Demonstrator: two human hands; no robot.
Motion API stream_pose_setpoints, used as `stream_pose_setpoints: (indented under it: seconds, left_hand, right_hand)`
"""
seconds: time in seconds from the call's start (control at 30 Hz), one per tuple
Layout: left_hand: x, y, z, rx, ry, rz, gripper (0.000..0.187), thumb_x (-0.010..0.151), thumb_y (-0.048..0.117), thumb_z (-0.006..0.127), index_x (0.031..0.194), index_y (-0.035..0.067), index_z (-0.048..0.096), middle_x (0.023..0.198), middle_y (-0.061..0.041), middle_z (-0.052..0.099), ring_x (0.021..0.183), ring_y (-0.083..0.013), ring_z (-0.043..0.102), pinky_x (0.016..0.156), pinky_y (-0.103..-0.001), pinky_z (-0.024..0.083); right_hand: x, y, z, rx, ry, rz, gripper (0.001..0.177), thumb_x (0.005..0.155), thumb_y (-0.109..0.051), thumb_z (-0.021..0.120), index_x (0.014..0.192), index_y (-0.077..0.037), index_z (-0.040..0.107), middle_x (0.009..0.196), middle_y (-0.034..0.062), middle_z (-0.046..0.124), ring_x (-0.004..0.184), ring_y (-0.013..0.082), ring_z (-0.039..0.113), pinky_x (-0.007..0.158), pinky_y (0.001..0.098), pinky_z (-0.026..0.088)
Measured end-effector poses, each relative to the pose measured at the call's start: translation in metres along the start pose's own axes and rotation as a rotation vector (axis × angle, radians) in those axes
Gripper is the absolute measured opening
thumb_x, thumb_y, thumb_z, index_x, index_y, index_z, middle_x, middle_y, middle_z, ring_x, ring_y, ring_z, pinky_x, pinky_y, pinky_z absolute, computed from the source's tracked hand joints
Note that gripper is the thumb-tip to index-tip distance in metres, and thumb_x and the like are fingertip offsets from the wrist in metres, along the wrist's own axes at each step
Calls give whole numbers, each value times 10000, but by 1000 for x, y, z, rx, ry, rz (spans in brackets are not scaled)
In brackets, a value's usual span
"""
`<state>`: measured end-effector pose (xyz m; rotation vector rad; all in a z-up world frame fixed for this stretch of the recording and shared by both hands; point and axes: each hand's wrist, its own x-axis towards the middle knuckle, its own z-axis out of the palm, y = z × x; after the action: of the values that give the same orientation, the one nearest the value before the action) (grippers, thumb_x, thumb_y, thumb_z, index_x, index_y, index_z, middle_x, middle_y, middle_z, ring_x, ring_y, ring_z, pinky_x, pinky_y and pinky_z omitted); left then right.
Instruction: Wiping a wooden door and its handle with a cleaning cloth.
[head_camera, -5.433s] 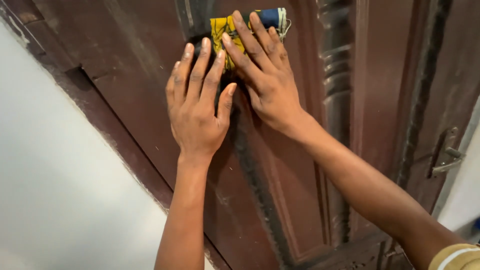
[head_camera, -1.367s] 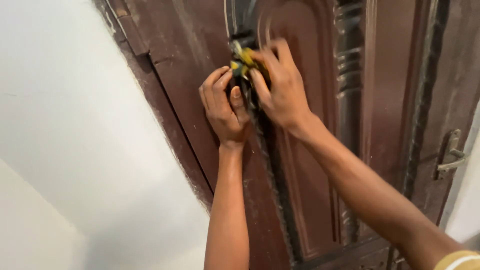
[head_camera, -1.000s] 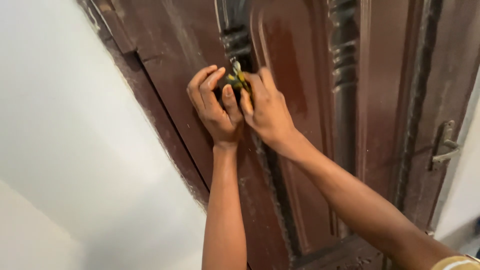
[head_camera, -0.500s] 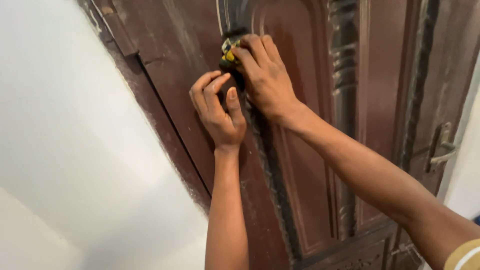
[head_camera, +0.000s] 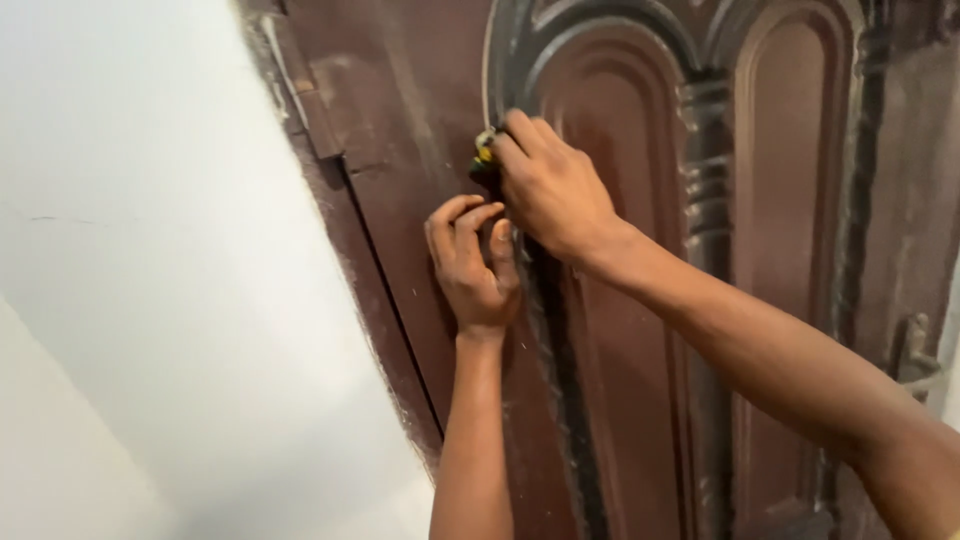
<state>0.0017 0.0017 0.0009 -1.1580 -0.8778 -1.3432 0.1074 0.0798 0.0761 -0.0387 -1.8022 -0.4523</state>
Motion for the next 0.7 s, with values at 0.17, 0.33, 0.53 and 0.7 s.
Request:
stream_pose_setpoints:
  seconds: [0.17,0.33,0.53,0.7]
  left_hand:
    - [-3,-2,1,-41,-25,-9,320,1113,318,566,1068,27,689,1193,-131,609,1135,-310,603,1011,-432,522]
    - [0,4,1,-37,-11,-29,309,1109,310,563,1051,34,690,1181,-130,615,1121,-313,607,998,-432,521]
    - [0,2,2,-11,-41,-33,269,1094,274,577,1036,38,694,1166,-130,624,1110,-313,606,984,-428,520]
    - [2,2,9,195,-103,73,184,1071,219,600,1033,65,695,1223,-56,673,1204,-281,628,1032,-432,466]
  right_hand:
    - [-2,4,-13,23,-92,73,211,862,-42,703,1063,-1,649,1131,160,564,963,340,629,779,463,562]
    - [7,12,-5,15,-35,73,130,869,-52,719,987,-16,680,1124,166,553,964,370,642,811,474,556]
    - [6,20,1,98,121,-12,171,841,13,731,1002,17,672,1098,160,564,890,355,674,749,462,563]
    - [14,24,-2,32,67,94,240,774,27,736,1008,-14,701,1182,136,594,813,326,668,723,447,571]
